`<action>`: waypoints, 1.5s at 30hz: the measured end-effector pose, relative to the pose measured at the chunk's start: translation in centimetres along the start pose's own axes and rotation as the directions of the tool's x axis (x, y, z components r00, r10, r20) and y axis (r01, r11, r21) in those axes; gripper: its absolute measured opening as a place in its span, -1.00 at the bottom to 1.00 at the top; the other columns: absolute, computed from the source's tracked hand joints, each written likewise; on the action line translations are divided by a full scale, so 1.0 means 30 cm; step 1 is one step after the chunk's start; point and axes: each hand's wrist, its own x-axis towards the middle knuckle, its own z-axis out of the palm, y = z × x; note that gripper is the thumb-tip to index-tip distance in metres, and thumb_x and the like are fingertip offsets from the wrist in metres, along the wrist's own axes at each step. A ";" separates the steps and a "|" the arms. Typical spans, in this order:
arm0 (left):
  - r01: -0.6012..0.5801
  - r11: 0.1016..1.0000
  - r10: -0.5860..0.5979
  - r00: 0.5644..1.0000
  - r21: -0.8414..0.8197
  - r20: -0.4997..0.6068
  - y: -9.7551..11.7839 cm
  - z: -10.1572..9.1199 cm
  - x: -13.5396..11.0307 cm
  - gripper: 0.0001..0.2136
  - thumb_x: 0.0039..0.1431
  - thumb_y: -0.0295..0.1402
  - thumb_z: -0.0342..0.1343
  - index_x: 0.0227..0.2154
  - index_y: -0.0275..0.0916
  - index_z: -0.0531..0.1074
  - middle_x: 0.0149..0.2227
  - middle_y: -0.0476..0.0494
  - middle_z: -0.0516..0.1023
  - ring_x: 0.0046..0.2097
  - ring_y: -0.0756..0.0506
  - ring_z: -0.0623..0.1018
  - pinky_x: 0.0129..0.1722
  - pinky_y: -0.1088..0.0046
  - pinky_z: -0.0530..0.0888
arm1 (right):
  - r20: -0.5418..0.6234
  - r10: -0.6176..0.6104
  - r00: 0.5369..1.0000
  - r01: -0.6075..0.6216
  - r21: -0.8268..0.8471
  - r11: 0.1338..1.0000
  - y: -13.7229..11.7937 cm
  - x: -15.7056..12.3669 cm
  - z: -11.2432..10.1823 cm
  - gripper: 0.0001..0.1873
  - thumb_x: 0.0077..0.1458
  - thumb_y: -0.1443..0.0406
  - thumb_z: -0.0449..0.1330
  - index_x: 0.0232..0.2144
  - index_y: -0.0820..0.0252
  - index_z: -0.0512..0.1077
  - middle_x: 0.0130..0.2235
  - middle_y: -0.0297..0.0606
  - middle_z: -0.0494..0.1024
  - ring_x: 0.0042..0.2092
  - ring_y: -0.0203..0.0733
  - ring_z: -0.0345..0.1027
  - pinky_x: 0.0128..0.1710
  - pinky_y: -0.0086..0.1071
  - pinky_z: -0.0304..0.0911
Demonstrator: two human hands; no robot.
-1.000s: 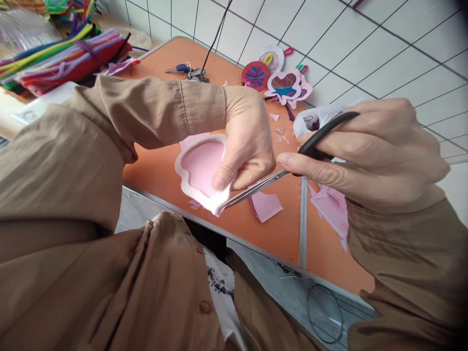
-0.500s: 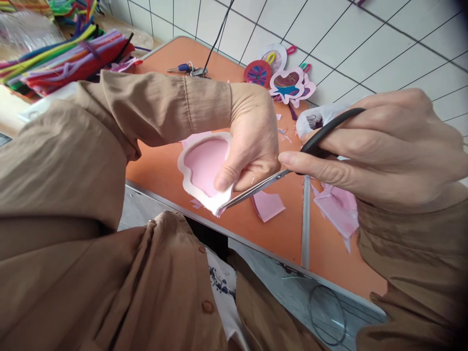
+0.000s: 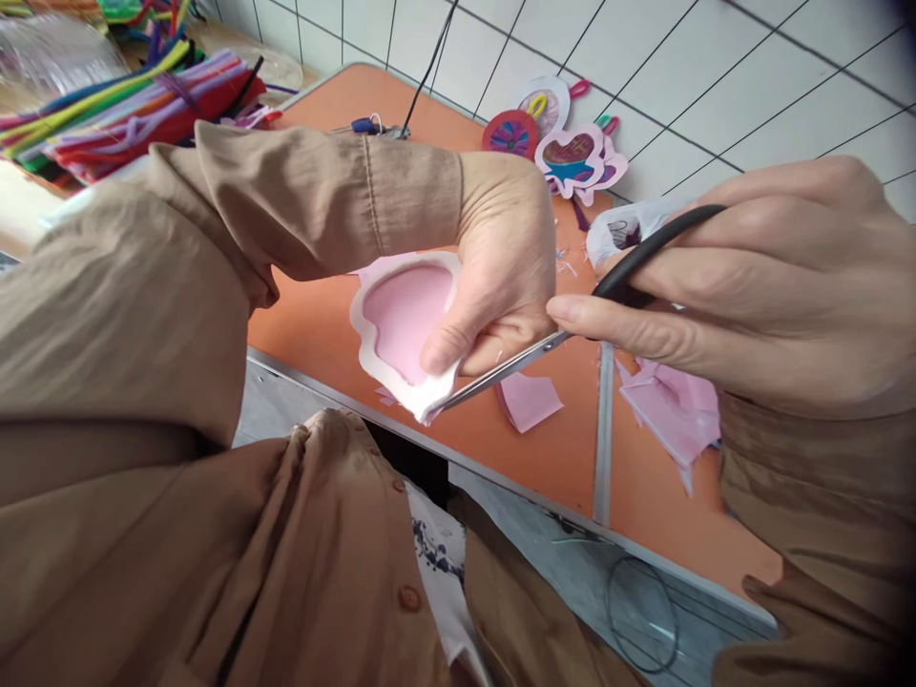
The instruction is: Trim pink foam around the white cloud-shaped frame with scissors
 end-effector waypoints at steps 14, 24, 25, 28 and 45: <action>0.223 0.970 -0.237 0.956 -0.095 -0.172 0.017 0.018 -0.015 -0.79 -0.16 -0.66 0.40 -0.67 -0.27 0.54 -0.62 0.02 0.43 -0.47 -0.18 0.62 -0.51 0.43 0.54 | 0.088 -0.044 0.995 0.043 0.015 0.999 -0.043 0.015 -0.033 -0.68 0.17 -0.17 0.25 -0.25 -0.21 0.58 -0.48 -0.55 0.52 -0.28 -0.27 0.58 -0.04 -0.18 0.49; 0.186 0.943 -0.200 0.980 -0.276 -0.024 0.048 0.029 -0.038 -0.74 -0.28 -0.82 0.32 -0.63 -0.33 0.56 -0.66 0.09 0.33 -0.49 -0.20 0.61 -0.46 0.39 0.54 | 0.126 0.057 0.990 -0.066 0.067 0.996 -0.095 -0.008 -0.035 -0.82 0.19 -0.05 0.31 -0.21 -0.26 0.57 -0.40 -0.47 0.51 -0.11 -0.15 0.58 0.01 -0.15 0.48; 0.227 0.938 -0.230 0.973 -0.261 0.020 0.053 0.031 -0.042 -0.73 -0.28 -0.84 0.30 -0.64 -0.34 0.56 -0.66 0.08 0.35 -0.48 -0.21 0.62 -0.45 0.38 0.55 | 0.132 0.043 0.990 -0.051 0.062 0.997 -0.092 -0.007 -0.036 -0.81 0.20 -0.06 0.29 -0.21 -0.26 0.57 -0.39 -0.48 0.52 -0.12 -0.16 0.59 0.00 -0.16 0.48; 0.256 0.950 -0.234 0.963 -0.177 0.133 0.059 0.035 -0.046 -0.71 -0.29 -0.89 0.26 -0.61 -0.37 0.59 -0.64 0.06 0.40 -0.46 -0.23 0.64 -0.43 0.37 0.57 | 0.137 0.019 0.990 -0.026 0.055 0.998 -0.085 -0.009 -0.035 -0.74 0.20 -0.11 0.26 -0.20 -0.22 0.57 -0.35 -0.46 0.55 -0.12 -0.16 0.59 -0.05 -0.20 0.49; 0.144 0.943 -0.153 0.988 -0.301 -0.006 0.015 -0.023 -0.024 -0.68 -0.27 -0.63 0.49 -0.76 -0.31 0.41 -0.67 0.06 0.31 -0.52 -0.11 0.54 -0.48 0.45 0.45 | 0.047 -0.078 0.996 0.080 -0.034 0.996 -0.098 -0.018 -0.042 -0.81 0.26 -0.01 0.24 -0.16 -0.25 0.60 -0.38 -0.43 0.60 -0.18 -0.15 0.60 -0.10 -0.20 0.50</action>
